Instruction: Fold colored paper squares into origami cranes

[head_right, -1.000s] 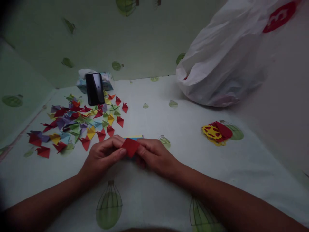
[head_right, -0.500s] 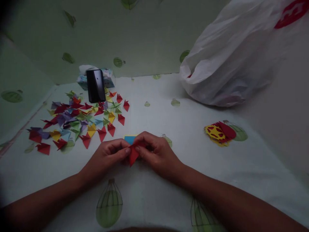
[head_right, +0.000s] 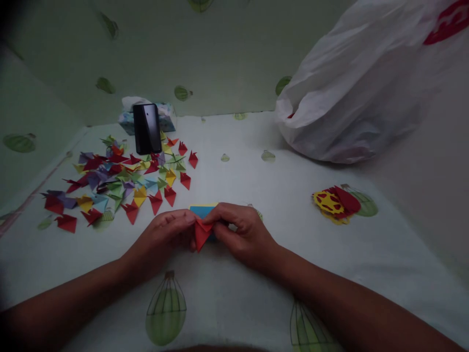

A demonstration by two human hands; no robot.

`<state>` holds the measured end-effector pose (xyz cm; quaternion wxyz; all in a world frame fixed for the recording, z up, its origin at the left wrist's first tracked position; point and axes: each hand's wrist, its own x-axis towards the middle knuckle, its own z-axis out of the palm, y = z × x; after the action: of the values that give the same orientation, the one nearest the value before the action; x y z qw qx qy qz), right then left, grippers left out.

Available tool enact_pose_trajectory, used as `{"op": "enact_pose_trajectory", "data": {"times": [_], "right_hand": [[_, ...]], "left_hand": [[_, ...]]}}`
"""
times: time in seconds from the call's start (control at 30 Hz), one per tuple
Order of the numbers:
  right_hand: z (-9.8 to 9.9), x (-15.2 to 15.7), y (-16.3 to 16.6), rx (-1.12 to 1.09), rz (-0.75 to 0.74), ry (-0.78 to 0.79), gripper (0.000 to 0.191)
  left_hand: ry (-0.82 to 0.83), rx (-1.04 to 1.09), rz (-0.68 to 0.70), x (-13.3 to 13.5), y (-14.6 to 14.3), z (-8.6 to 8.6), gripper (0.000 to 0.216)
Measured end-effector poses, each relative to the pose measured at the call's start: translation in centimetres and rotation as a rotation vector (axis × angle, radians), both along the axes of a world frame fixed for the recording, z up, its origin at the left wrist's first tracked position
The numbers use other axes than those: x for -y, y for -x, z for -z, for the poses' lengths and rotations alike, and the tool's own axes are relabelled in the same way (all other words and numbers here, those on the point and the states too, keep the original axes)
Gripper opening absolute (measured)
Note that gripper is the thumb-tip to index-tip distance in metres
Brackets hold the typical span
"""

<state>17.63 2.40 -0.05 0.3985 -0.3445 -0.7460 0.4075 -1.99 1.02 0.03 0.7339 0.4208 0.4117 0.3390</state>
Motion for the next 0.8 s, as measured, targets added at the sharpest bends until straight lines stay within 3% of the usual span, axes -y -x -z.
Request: {"op": "enact_pose_trajectory", "data": {"times": [0.17,0.43,0.63,0.8], "right_hand": [[0.23,0.01,-0.08,-0.019,-0.008,0.013,0.020],[0.21,0.09,0.12,-0.203,-0.062,0.492,0.005],[0.15,0.16,0.48,-0.239,-0.071,0.532,0.003],[0.20,-0.05,0.47,-0.312,-0.073,0.671,0.011]], "left_hand": [[-0.019,-0.071,-0.011,-0.01,-0.14,-0.20,0.025],[-0.104,-0.223,-0.065,-0.30,-0.14,-0.76,0.025],[-0.094,-0.213,-0.056,-0.33,-0.09,-0.66,0.023],[-0.078,-0.249,-0.100,-0.31,-0.11,-0.64,0.025]]}}
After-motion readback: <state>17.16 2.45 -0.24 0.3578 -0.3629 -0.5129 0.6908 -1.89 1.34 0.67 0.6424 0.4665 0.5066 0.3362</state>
